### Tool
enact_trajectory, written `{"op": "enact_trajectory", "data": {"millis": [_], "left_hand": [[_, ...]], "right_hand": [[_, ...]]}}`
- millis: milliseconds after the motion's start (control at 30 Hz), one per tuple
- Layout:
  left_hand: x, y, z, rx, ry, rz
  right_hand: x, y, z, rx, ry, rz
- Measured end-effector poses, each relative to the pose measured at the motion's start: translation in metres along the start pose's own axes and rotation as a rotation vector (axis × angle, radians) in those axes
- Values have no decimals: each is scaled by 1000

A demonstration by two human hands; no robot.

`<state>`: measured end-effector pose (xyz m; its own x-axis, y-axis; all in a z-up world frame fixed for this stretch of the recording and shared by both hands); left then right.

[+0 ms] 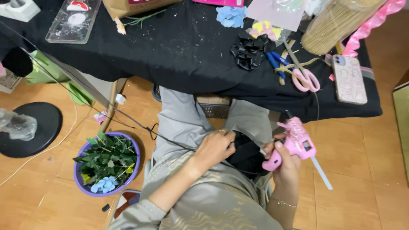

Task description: Applying hot glue to a small piece of fabric and attaching it to a craft project

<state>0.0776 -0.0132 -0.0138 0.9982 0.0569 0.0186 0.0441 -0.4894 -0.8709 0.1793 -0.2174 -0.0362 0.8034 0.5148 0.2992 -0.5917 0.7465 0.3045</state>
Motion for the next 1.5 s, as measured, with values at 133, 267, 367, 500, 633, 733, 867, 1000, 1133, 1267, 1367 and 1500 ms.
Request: {"op": "enact_trajectory", "data": {"millis": [133, 267, 367, 500, 633, 733, 867, 1000, 1133, 1267, 1367, 1500], "left_hand": [[-4, 3, 8, 45, -6, -40], [-9, 2, 11, 81, 2, -97], [-10, -4, 10, 58, 13, -132], [-26, -7, 12, 31, -2, -177], [-32, -10, 22, 20, -8, -226], [-34, -6, 25, 22, -44, -255], [-34, -16, 33, 0, -82, -281], [-35, -34, 56, 53, -172, -367], [-45, -69, 74, 28, -228, -415], [-45, -122, 71, 95, -258, -503], [-13, -157, 87, 194, -250, -570], [78, -203, 137, 333, -319, -620]], "right_hand": [[1, 17, 3, 21, 0, -1], [3, 25, 11, 18, -70, 50], [9, 25, 11, 13, -98, 55], [8, 46, 28, -15, -128, 76], [6, 57, 18, -25, -147, 83], [2, 60, 11, -36, -140, 112], [2, 63, 10, -24, -144, 136], [2, 69, 13, -12, -148, 141], [0, 62, 12, 3, -139, 123], [3, 59, 14, 21, -157, 108], [1, 69, 31, 34, -89, 96], [2, 72, 44, 46, -63, 80]]}}
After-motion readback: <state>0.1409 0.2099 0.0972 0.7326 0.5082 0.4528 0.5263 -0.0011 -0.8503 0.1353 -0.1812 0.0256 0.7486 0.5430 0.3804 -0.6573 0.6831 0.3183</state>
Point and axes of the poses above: each hand's wrist, its own x-axis towards the middle knuckle, its own y-axis out of the palm, z = x × y, the point moved 5 cm from there along x, towards the middle knuckle, and after that the axes turned 9 degrees about z, right-handed, at the moved point
